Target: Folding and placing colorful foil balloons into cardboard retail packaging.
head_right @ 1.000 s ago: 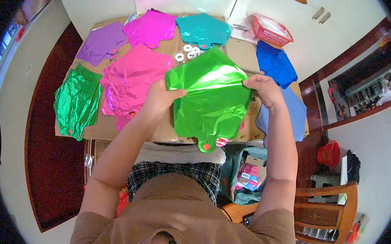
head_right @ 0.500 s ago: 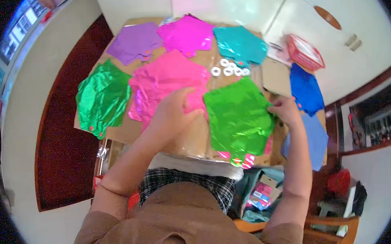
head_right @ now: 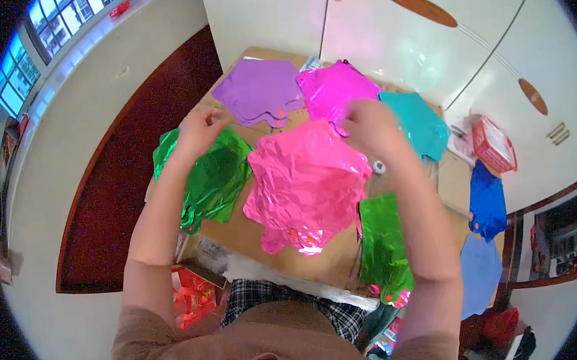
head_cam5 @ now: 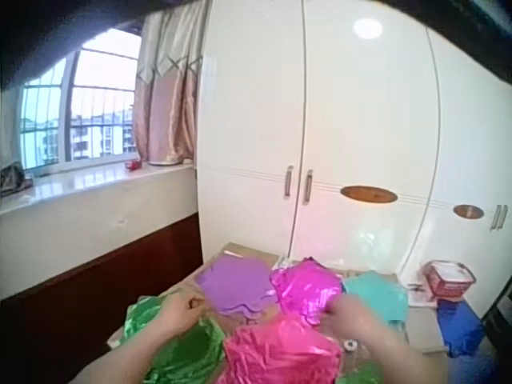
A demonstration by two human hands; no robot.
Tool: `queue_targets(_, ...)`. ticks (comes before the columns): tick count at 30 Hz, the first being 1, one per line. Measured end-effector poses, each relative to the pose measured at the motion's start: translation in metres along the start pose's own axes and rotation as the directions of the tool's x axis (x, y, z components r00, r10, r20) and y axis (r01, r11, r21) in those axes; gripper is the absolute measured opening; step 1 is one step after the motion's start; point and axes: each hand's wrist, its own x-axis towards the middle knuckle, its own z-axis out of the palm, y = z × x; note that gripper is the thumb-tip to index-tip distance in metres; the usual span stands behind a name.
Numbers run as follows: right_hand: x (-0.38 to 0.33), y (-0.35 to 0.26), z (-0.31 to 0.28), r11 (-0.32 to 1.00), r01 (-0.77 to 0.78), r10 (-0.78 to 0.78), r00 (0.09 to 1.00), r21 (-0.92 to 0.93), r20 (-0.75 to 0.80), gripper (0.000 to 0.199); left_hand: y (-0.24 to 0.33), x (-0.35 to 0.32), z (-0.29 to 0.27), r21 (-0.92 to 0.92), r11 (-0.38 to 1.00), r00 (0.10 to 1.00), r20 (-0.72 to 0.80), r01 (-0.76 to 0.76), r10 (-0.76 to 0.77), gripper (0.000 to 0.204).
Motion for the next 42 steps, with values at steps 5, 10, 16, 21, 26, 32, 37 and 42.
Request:
queue_targets(5,0.16,-0.015,0.136,0.894,-0.029,-0.03,0.992,0.446,0.126,0.026,-0.022,0.041,0.041,-0.001,0.999,0.999,-0.005,-0.054,0.054,0.031)
queue_targets(10,0.174,-0.054,0.182,0.969,-0.012,-0.036,0.982,0.249,0.184,0.045,-0.033,0.044,0.044,0.263,0.96,0.996,0.023,-0.093,0.09,0.032)
queue_targets(16,0.181,-0.059,0.199,0.97,-0.108,0.06,0.975,0.22,0.214,0.051,-0.03,0.049,0.053,0.261,0.955,0.989,-0.006,-0.141,0.148,0.032)
queue_targets(21,0.174,-0.065,0.196,0.979,-0.076,0.043,0.984,0.188,0.174,0.039,-0.04,0.046,0.057,0.23,0.953,0.974,-0.068,-0.196,0.217,0.034)
queue_targets(26,0.184,-0.054,0.202,0.957,-0.112,0.068,0.983,0.268,0.171,0.037,-0.044,0.046,0.063,0.266,0.929,0.943,-0.137,-0.259,0.303,0.038)
queue_targets(32,0.186,-0.048,0.202,0.967,-0.068,0.026,0.985,0.247,0.17,0.03,-0.026,0.051,0.061,0.272,0.933,0.972,0.057,-0.236,0.229,0.044)
queue_targets(37,0.171,-0.072,0.183,0.968,-0.09,0.019,0.957,0.236,0.288,0.028,-0.035,0.046,0.063,0.176,0.966,0.972,-0.107,-0.189,0.21,0.055)
queue_targets(42,0.188,-0.055,0.206,0.969,-0.115,0.068,0.974,0.216,0.216,0.029,-0.027,0.047,0.065,0.15,0.958,0.919,-0.281,-0.244,0.278,0.05)
